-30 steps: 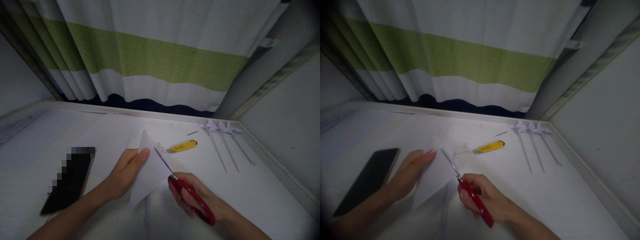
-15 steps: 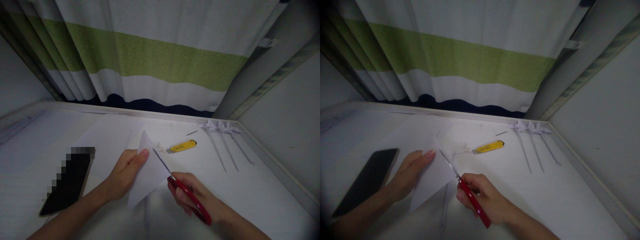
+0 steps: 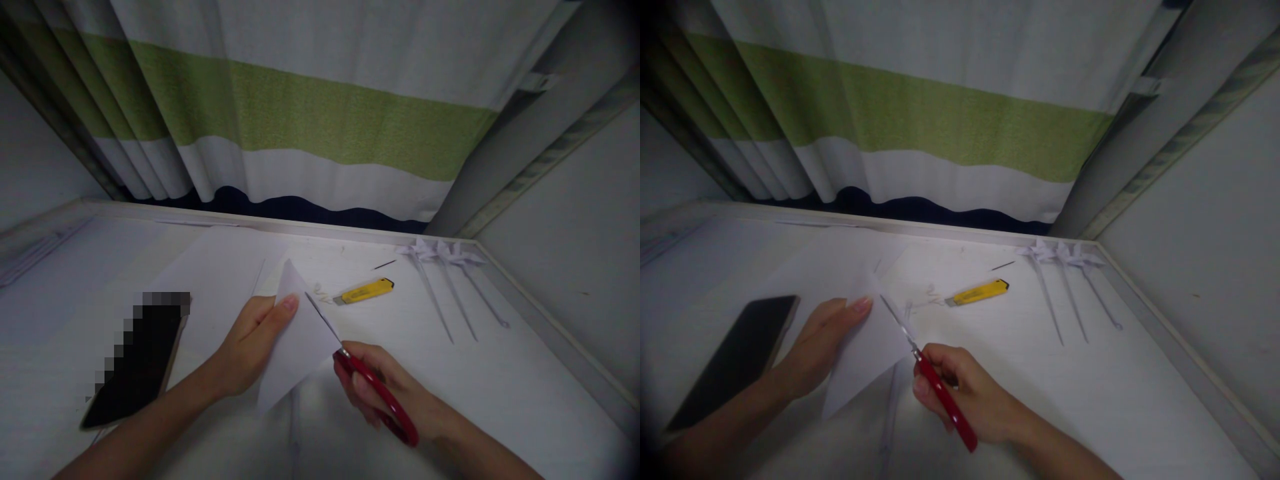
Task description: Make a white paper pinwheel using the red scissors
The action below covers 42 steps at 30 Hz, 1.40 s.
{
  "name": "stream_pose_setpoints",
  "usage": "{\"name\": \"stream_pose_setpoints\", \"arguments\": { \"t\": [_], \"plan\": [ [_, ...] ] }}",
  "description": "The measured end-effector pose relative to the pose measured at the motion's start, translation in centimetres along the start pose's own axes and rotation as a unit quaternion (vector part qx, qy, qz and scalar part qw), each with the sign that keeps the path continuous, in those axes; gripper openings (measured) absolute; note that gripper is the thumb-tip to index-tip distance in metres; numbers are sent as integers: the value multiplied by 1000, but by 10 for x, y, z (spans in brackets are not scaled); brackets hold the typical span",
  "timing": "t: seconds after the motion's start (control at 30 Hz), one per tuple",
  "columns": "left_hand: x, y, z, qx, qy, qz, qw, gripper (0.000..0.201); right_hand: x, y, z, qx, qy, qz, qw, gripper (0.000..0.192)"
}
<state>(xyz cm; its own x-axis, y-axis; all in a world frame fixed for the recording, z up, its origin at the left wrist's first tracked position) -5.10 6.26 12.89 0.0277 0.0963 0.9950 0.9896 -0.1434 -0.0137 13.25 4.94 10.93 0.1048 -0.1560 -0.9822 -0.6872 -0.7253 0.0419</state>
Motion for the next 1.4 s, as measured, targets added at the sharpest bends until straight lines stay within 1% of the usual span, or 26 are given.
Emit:
{"name": "stream_pose_setpoints", "arguments": {
  "t": [0.17,0.37,0.53,0.7,0.97,1.07,1.23,1.3,1.4],
  "plan": [
    [-1,1,-1,-22,-1,-20,1000,41,-1,0,-1,-15,20,13,1000,45],
    [-2,1,-1,-34,-18,-43,998,40,-2,-1,-1,-25,13,33,999,42],
    [-1,1,-1,-26,-20,-35,999,41,-2,0,0,-17,6,9,1000,41],
    [-3,0,-2,-17,-30,-35,999,40,-1,1,0,-5,-23,-25,999,41],
    [-1,0,-2,-5,-31,-11,999,40,0,2,1,-6,-15,-25,1000,39],
    [-1,1,-2,-21,-23,-6,1000,41,0,2,2,-12,-2,-15,1000,40],
    [-2,4,-2,-74,-7,6,997,40,1,2,2,-17,-25,-6,1000,40],
    [-3,5,-2,-78,-8,2,997,41,1,2,1,-17,-17,-6,1000,40],
    [-5,5,-3,-66,-15,2,998,41,2,1,1,-17,-4,-5,1000,42]
  ]
}}
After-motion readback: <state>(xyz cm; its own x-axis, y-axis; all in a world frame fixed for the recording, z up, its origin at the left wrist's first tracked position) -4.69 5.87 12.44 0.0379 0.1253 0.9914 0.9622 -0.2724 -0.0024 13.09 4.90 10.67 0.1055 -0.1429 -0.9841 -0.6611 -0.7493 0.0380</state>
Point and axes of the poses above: each hand's wrist, its own z-axis towards the middle knuckle, its own y-axis out of the palm, x = y × z, the point moved 1 cm from there along z, towards the middle knuckle, and after that the axes turned 3 degrees about -z, right-handed, at the moved point
